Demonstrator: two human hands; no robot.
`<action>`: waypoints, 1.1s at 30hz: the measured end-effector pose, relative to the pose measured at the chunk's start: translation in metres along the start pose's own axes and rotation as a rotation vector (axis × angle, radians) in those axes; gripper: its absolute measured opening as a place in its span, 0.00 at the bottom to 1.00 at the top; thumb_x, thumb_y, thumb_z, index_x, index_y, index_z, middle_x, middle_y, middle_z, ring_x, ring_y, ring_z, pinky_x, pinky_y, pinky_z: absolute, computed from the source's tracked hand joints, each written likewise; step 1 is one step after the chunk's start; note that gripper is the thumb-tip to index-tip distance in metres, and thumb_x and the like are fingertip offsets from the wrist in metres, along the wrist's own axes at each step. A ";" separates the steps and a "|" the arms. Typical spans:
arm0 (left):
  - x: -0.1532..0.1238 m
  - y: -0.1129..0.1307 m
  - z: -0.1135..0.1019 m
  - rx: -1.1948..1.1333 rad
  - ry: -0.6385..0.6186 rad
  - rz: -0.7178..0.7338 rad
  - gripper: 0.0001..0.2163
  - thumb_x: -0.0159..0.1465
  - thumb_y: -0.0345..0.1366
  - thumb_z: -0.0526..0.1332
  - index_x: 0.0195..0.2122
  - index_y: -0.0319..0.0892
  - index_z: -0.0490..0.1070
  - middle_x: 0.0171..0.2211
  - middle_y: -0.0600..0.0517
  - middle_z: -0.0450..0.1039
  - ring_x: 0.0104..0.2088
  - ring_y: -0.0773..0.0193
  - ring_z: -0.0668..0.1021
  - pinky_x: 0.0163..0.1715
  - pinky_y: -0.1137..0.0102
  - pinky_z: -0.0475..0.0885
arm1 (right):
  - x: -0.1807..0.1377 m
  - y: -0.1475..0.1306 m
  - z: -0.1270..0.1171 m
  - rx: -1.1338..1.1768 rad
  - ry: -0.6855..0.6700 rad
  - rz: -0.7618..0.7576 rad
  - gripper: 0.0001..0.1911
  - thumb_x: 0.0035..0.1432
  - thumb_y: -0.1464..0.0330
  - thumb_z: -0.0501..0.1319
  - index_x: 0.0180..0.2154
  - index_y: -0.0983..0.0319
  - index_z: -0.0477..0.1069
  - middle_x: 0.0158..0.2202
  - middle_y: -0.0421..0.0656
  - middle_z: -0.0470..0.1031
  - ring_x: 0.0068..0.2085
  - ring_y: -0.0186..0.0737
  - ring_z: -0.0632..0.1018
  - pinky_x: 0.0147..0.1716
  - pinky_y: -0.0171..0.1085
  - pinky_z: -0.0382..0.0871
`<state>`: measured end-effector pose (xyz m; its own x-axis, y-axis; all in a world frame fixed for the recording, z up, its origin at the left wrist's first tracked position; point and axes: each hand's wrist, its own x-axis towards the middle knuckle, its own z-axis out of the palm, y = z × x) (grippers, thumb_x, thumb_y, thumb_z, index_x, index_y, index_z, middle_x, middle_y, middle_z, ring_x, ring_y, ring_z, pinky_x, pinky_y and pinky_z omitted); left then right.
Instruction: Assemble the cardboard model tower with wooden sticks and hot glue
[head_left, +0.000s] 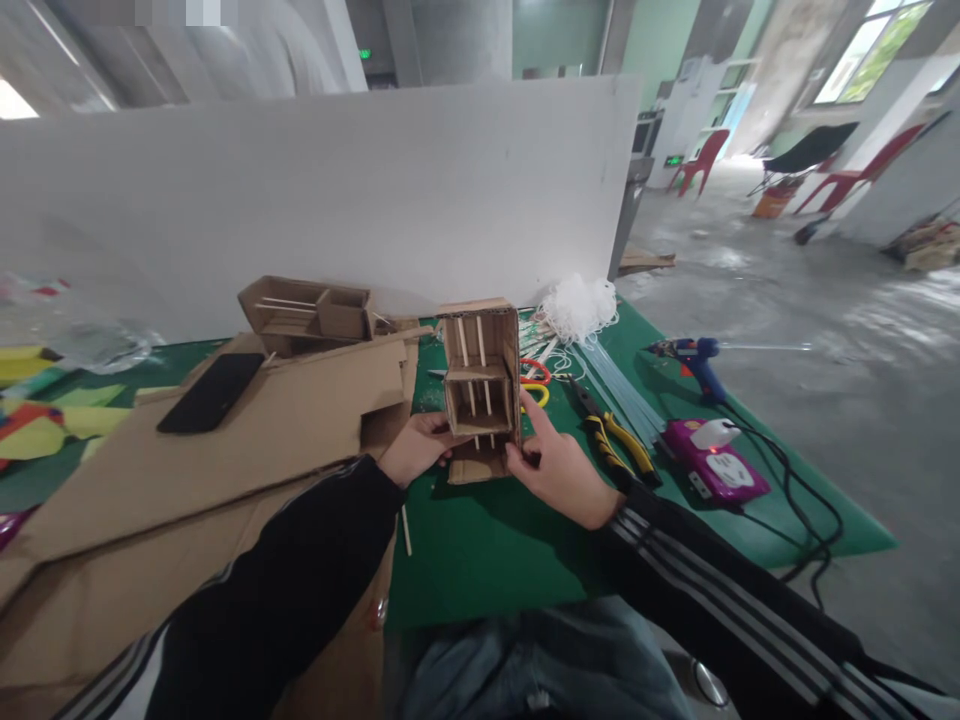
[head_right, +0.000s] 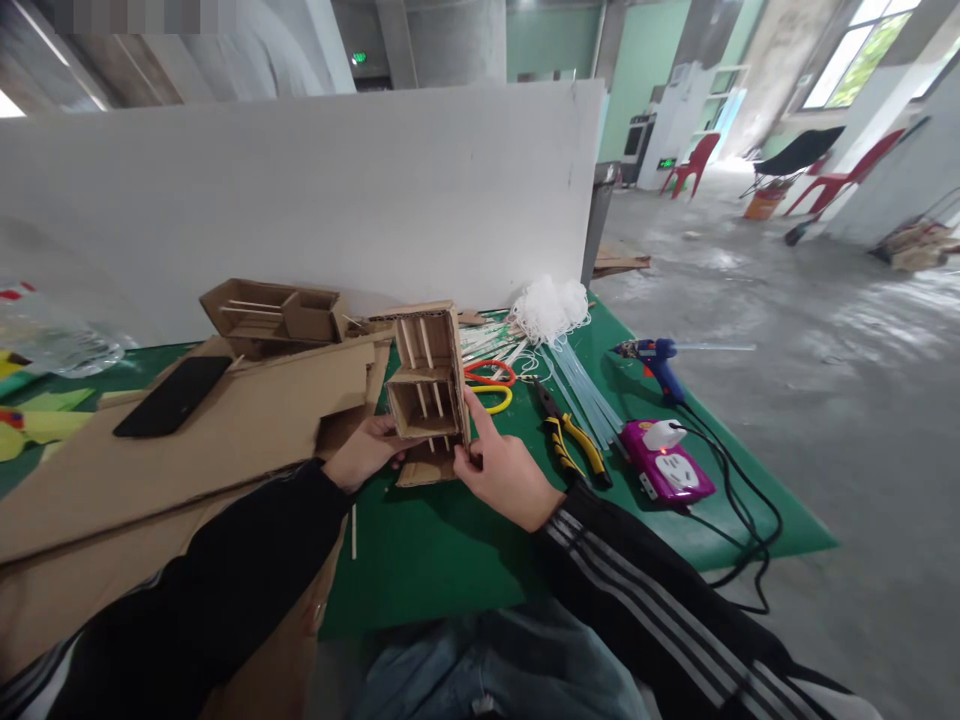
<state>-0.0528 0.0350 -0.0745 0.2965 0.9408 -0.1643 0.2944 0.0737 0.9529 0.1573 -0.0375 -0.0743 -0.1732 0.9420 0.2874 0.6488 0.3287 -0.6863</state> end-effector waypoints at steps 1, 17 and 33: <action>0.000 0.000 0.000 0.005 0.000 0.001 0.21 0.46 0.54 0.73 0.28 0.39 0.77 0.16 0.59 0.63 0.17 0.73 0.64 0.16 0.78 0.62 | 0.000 0.000 0.000 0.003 0.000 0.002 0.39 0.63 0.68 0.54 0.71 0.68 0.41 0.18 0.29 0.65 0.20 0.35 0.68 0.26 0.33 0.56; 0.002 -0.002 -0.001 0.050 -0.004 0.020 0.19 0.50 0.52 0.72 0.29 0.39 0.78 0.17 0.57 0.66 0.17 0.72 0.66 0.16 0.77 0.64 | -0.001 -0.001 -0.001 0.063 -0.016 0.014 0.41 0.63 0.68 0.55 0.71 0.66 0.39 0.19 0.29 0.63 0.20 0.34 0.67 0.25 0.32 0.55; 0.000 -0.001 -0.002 0.028 -0.047 0.024 0.23 0.47 0.55 0.72 0.32 0.39 0.79 0.21 0.55 0.69 0.20 0.71 0.67 0.18 0.76 0.65 | -0.001 0.001 -0.002 0.058 -0.020 0.000 0.40 0.64 0.68 0.56 0.71 0.65 0.40 0.19 0.30 0.65 0.21 0.35 0.70 0.25 0.32 0.55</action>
<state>-0.0547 0.0359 -0.0751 0.3457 0.9256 -0.1541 0.3121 0.0415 0.9491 0.1593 -0.0385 -0.0741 -0.1882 0.9430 0.2744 0.6048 0.3315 -0.7241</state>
